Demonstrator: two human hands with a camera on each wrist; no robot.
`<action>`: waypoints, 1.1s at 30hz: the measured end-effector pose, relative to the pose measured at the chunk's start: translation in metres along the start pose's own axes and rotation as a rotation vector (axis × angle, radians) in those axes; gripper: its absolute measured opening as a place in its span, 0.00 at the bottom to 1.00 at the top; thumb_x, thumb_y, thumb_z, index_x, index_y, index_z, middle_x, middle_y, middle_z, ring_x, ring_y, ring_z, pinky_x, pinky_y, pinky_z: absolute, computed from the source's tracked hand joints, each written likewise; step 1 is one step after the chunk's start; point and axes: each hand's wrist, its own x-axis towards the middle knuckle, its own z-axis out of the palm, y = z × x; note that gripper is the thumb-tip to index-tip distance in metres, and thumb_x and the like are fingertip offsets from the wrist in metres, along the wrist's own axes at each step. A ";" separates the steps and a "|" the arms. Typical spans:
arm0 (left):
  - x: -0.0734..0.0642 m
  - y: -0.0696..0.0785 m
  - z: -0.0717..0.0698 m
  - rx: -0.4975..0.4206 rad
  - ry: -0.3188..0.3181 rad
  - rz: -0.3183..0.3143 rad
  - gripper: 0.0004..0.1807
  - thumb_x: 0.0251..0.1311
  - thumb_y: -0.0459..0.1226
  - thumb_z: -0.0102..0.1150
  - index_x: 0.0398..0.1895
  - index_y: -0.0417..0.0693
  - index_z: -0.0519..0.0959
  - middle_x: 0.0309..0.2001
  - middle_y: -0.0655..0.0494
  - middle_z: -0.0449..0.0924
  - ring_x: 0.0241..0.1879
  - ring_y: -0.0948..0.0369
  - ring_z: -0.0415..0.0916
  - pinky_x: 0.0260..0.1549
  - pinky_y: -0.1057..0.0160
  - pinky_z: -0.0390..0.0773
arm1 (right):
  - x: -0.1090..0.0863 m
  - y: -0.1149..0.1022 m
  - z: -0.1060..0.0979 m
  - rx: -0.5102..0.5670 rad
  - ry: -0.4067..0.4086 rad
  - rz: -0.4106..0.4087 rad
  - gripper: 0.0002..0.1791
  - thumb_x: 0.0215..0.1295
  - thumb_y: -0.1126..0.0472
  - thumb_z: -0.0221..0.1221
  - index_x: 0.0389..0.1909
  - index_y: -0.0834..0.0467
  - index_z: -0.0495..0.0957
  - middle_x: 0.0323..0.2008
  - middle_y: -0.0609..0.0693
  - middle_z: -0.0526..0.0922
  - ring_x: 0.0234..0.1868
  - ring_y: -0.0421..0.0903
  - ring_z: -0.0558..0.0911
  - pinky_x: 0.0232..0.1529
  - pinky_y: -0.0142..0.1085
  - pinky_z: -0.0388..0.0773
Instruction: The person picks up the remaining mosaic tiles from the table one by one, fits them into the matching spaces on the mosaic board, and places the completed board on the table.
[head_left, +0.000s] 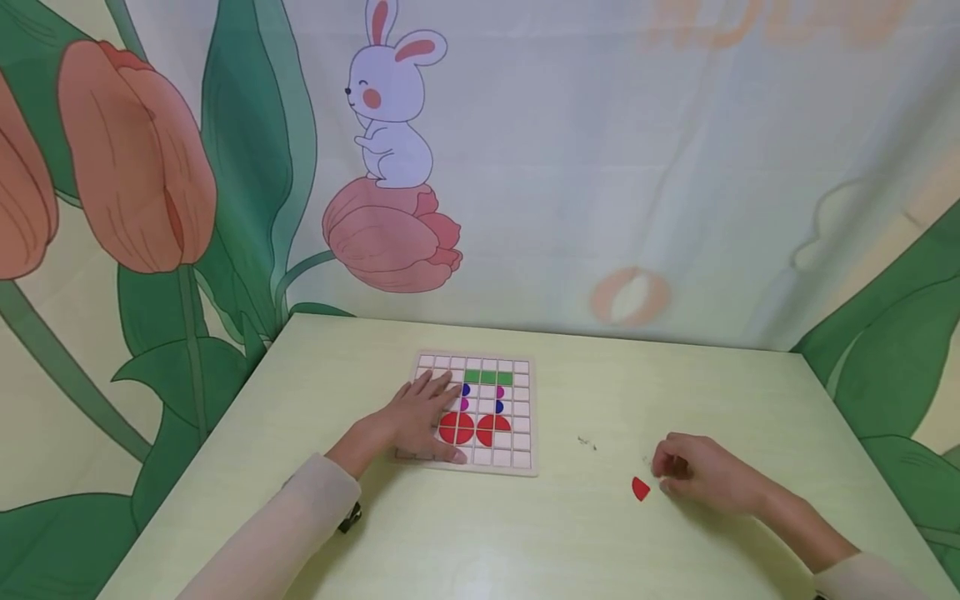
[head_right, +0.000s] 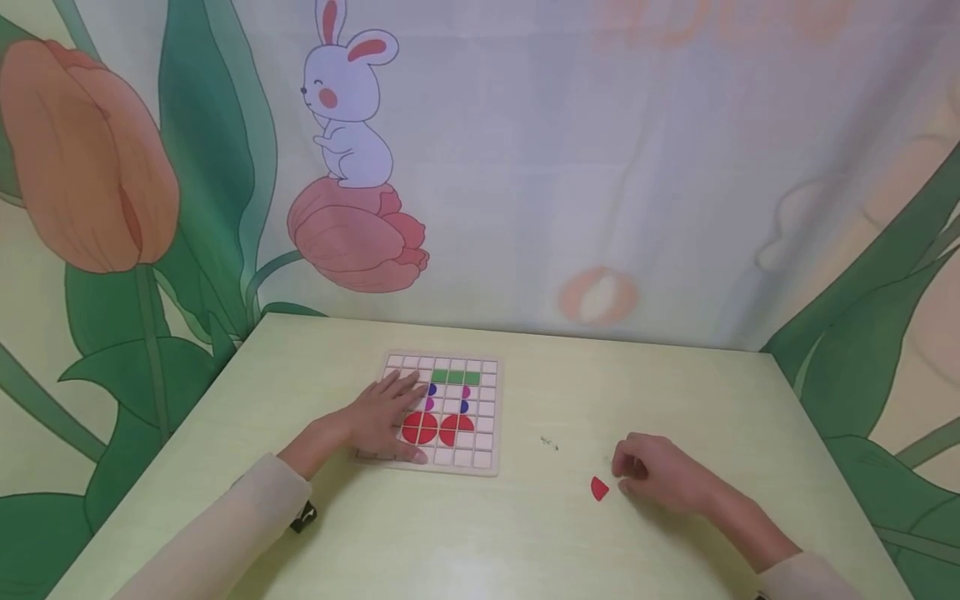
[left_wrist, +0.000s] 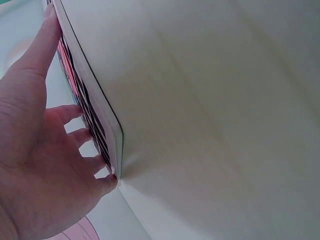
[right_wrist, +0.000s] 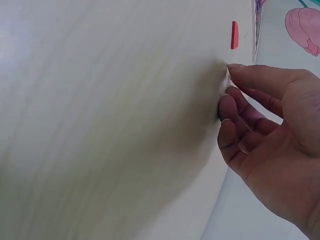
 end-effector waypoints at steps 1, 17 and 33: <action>0.000 0.000 0.000 0.002 -0.001 -0.002 0.67 0.51 0.72 0.70 0.88 0.55 0.50 0.87 0.49 0.38 0.85 0.41 0.31 0.79 0.34 0.43 | 0.000 -0.001 0.001 0.009 0.008 -0.005 0.10 0.66 0.62 0.73 0.41 0.53 0.81 0.38 0.43 0.81 0.39 0.42 0.77 0.41 0.32 0.80; 0.003 -0.005 0.004 0.008 0.012 -0.005 0.66 0.51 0.72 0.70 0.88 0.56 0.49 0.87 0.50 0.38 0.85 0.41 0.31 0.79 0.34 0.42 | 0.011 -0.005 0.014 0.102 0.000 -0.112 0.10 0.66 0.63 0.74 0.42 0.51 0.82 0.37 0.46 0.81 0.37 0.41 0.79 0.39 0.32 0.80; 0.000 -0.001 0.001 0.005 0.005 -0.006 0.66 0.51 0.71 0.70 0.88 0.56 0.50 0.87 0.49 0.38 0.85 0.41 0.32 0.79 0.34 0.43 | 0.010 -0.005 0.010 0.129 -0.065 -0.136 0.11 0.66 0.66 0.72 0.43 0.54 0.79 0.37 0.47 0.80 0.36 0.43 0.77 0.37 0.32 0.78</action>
